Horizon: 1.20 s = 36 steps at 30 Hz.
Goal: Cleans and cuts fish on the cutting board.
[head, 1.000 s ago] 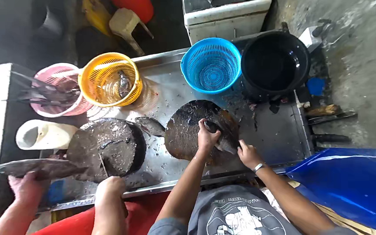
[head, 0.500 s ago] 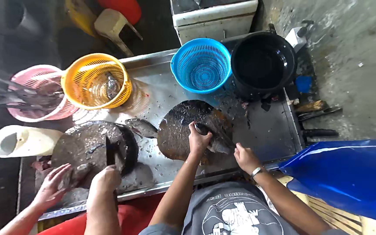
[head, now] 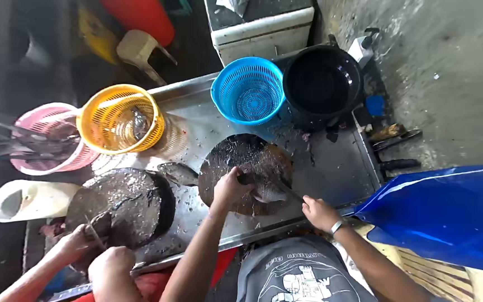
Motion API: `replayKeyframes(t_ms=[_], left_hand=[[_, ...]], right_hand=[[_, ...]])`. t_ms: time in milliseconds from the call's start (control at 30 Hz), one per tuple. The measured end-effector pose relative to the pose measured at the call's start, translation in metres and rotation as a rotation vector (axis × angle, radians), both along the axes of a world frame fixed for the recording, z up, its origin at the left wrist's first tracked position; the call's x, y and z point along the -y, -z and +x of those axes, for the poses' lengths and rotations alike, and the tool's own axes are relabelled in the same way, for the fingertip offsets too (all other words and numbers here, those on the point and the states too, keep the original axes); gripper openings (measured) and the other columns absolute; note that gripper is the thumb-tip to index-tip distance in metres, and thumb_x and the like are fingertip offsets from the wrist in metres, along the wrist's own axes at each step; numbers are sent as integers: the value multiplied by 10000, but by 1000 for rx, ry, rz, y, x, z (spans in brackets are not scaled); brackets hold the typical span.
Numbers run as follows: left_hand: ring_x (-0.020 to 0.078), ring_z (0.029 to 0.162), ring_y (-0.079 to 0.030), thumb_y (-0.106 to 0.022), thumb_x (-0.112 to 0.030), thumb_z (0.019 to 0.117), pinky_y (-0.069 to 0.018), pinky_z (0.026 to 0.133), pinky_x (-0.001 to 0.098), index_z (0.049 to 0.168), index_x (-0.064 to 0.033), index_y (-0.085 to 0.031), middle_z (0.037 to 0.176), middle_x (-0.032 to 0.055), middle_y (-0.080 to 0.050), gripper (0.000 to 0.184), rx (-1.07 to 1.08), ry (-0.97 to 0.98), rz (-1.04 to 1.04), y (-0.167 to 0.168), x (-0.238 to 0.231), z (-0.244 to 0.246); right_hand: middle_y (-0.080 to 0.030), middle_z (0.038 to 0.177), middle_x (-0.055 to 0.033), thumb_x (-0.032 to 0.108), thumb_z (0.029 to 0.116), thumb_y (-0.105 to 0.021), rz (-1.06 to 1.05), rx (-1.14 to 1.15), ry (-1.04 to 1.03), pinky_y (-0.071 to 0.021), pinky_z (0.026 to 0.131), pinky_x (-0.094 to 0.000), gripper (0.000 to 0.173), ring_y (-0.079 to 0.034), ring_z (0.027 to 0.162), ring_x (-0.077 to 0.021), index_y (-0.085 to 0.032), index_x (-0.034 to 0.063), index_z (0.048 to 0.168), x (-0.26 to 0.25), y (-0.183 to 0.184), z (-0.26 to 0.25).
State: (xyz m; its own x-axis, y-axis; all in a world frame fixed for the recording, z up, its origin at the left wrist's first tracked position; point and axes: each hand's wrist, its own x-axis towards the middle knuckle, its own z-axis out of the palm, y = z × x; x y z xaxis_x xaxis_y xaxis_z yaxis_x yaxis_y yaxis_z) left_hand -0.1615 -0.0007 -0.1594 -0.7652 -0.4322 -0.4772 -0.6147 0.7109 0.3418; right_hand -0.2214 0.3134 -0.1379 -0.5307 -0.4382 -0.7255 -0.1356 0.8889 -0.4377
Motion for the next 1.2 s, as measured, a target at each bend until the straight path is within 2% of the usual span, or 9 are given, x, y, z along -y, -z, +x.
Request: replayKeyframes(t_ms=[67, 133, 233, 333, 433, 600, 867, 1067, 1200], left_hand=[[408, 997, -698, -889, -532, 674, -521, 801, 718, 1194, -250, -706, 1061, 135, -744, 619, 250, 222, -97, -9, 6, -21], [414, 1013, -687, -915, -491, 648, -508, 808, 729, 1087, -194, -753, 1056, 141, -739, 554, 399, 380, -150, -18, -2, -43], [388, 991, -694, -860, -525, 722, -520, 790, 709, 1028, -179, -756, 1023, 126, -740, 473, 409, 489, -114, -21, -6, -57], [383, 1149, -657, -777, -672, 774, -505, 876, 727, 1187, -225, -725, 1262, 107, -691, 611, 253, 442, -72, -6, -10, -57], [400, 1376, -480, -818, -576, 770, -437, 1001, 697, 1530, -233, -476, 1596, 84, -431, 901, 23, 548, -215, -1, -47, -69], [331, 1399, -459, -870, -402, 725, -366, 1099, 629, 1408, -322, -615, 1478, 23, -566, 734, 66, 831, -294, 11, -66, -105], [399, 1095, -678, -896, -425, 684, -513, 896, 717, 1223, -175, -712, 1151, 158, -722, 622, 308, 264, -35, 11, 8, -39], [236, 895, -724, -836, -309, 773, -592, 835, 493, 1037, -53, -727, 961, 111, -743, 382, -277, -511, 241, 27, -68, -6], [391, 1269, -581, -682, -479, 921, -509, 1022, 584, 1380, -28, -566, 1439, 247, -516, 654, -177, -561, 14, 29, -120, -31]], right_hand=[[-630, 898, -145, 299, 1112, -387, -86, 136, 211, -549, 627, -431, 430, -626, 698, -244, -526, 37, 1424, -27, 18, -20], [-629, 894, -163, 285, 1117, -358, -163, 88, 488, -557, 594, -431, 471, -607, 621, -240, -462, 21, 1494, -45, 43, -29], [-495, 684, -50, 312, 1139, -345, -343, 120, 896, -492, 401, -330, 353, -490, 435, -150, -455, 64, 1366, -54, 53, -26], [-473, 644, -26, 289, 1138, -357, -454, 219, 893, -474, 378, -308, 310, -468, 410, -130, -483, 45, 1283, -54, 50, -19], [-462, 642, -30, 284, 1139, -354, -491, 265, 828, -472, 387, -305, 302, -467, 415, -134, -490, 44, 1261, -45, 53, -15], [-477, 641, -38, 290, 1137, -365, -551, 276, 880, -486, 379, -312, 305, -478, 404, -140, -480, 44, 1275, -52, 59, -29], [-511, 623, -50, 260, 1133, -382, -584, 296, 838, -519, 405, -331, 265, -512, 411, -155, -520, 37, 1096, -97, 64, -20], [-523, 619, -46, 250, 1133, -357, -577, 277, 718, -550, 435, -340, 269, -544, 419, -160, -512, 30, 1139, -82, 69, -10], [-559, 697, -76, 297, 1125, -343, -470, 135, 465, -556, 492, -369, 350, -574, 482, -180, -555, 26, 1195, -52, 57, -21]])
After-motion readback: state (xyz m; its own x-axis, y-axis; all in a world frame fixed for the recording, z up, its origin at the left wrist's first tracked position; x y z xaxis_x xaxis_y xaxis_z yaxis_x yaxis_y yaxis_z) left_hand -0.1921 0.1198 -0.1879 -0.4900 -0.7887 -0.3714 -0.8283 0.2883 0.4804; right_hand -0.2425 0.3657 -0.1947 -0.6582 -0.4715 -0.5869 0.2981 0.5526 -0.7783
